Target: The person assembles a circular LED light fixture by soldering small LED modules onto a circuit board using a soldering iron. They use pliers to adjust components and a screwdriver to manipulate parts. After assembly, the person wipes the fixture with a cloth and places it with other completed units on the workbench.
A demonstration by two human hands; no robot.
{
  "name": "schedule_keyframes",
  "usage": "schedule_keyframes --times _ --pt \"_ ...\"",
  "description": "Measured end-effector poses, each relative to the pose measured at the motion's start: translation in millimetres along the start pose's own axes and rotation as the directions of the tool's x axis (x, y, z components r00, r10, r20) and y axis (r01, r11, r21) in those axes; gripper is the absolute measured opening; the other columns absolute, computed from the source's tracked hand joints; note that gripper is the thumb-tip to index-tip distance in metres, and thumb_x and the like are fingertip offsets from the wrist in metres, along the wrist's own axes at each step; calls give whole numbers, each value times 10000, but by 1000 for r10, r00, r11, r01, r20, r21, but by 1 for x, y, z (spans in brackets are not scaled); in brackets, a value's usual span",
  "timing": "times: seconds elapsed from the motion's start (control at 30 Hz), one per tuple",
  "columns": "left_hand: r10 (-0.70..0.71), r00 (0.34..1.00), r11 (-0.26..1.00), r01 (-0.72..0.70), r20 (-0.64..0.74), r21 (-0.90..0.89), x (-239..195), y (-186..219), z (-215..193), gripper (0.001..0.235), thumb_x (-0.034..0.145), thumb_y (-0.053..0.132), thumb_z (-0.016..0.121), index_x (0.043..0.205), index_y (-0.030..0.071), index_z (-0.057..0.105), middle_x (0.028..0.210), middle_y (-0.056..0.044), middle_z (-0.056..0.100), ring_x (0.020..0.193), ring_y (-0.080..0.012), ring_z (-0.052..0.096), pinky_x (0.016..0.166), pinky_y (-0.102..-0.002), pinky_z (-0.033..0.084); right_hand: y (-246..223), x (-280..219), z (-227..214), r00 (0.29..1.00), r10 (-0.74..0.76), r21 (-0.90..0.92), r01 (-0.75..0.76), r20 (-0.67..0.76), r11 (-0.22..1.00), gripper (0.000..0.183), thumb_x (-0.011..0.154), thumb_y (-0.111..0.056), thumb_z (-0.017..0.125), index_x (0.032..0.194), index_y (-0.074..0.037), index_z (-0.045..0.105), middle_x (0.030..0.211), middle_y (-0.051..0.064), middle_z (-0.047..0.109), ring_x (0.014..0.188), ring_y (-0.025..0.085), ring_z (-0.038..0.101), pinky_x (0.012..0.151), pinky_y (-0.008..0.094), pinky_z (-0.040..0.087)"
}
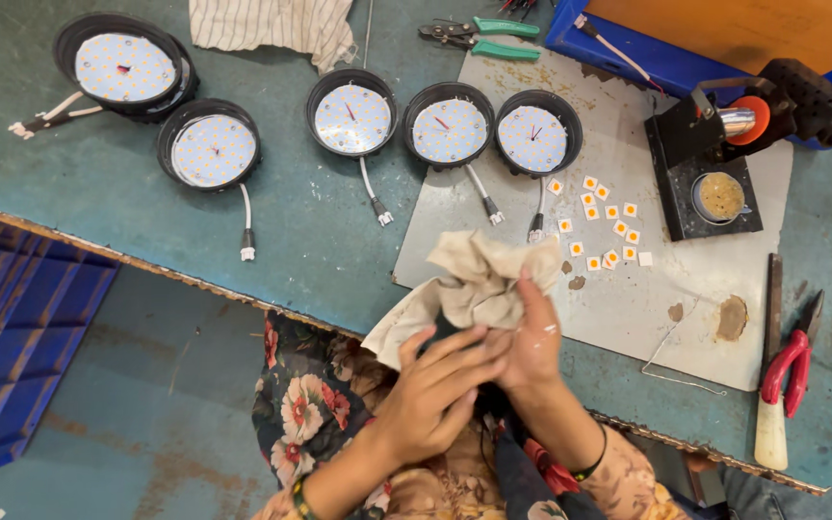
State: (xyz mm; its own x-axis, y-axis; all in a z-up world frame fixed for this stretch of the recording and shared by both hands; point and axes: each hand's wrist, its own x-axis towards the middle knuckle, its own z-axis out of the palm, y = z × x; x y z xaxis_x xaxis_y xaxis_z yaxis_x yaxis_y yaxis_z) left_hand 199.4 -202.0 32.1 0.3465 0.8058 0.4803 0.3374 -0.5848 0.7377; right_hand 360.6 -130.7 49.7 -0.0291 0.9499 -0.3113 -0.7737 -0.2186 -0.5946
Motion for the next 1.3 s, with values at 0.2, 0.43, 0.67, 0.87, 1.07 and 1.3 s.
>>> schedule_keyframes --times 0.2,0.43,0.67,0.87,1.07,1.3 --pt "-524 830 585 186 -192 -789 -10 3 2 692 974 373 568 1564 115 317 1573 -146 424 1465 -288 412 1212 -455 265 -15 -17 42 930 24 291 -139 366 947 439 1050 -430 433 1281 -90 586 1248 169 671 1159 395 634 1043 537 462" --pt "-429 839 582 -27 -336 -812 10 30 10 826 1067 550 471 1662 68 161 1664 -180 295 1497 -319 356 1256 -445 249 31 -48 48 837 -238 -525 504 494 686 605 1091 -424 478 1465 45 399 1408 203 467 1225 300 508 1089 441 388" --pt "-285 943 775 121 -172 -620 7 82 25 786 1107 548 331 1633 -20 193 1725 -186 236 1616 -324 207 1298 -421 154 10 -62 43 586 -464 -578 796 665 177 800 1122 -634 229 1638 -24 200 1756 194 171 1673 334 151 1377 468 109" --pt "-180 933 855 -8 -311 -519 1 96 15 794 1119 559 237 1668 0 113 1777 -177 75 1640 -327 131 1280 -428 204 26 -92 23 563 -281 -409 791 777 455 859 1106 -659 214 1665 -28 50 1779 194 -10 1670 378 -18 1350 505 5" --pt "-359 759 765 -93 -543 -637 10 86 5 673 1109 498 316 1520 -30 388 1555 -195 464 1462 -291 455 1216 -400 375 48 -99 -10 378 -125 -358 920 917 161 897 1070 -692 112 1603 29 135 1749 260 31 1640 492 -56 1350 561 0" --pt "-549 565 697 -96 -616 -710 -9 44 -32 400 1177 399 456 1056 31 555 992 -43 565 913 -126 546 833 -291 477 52 -98 -40 338 141 -366 840 930 399 943 1062 -702 220 1623 54 267 1546 214 510 1518 372 465 1310 547 253"
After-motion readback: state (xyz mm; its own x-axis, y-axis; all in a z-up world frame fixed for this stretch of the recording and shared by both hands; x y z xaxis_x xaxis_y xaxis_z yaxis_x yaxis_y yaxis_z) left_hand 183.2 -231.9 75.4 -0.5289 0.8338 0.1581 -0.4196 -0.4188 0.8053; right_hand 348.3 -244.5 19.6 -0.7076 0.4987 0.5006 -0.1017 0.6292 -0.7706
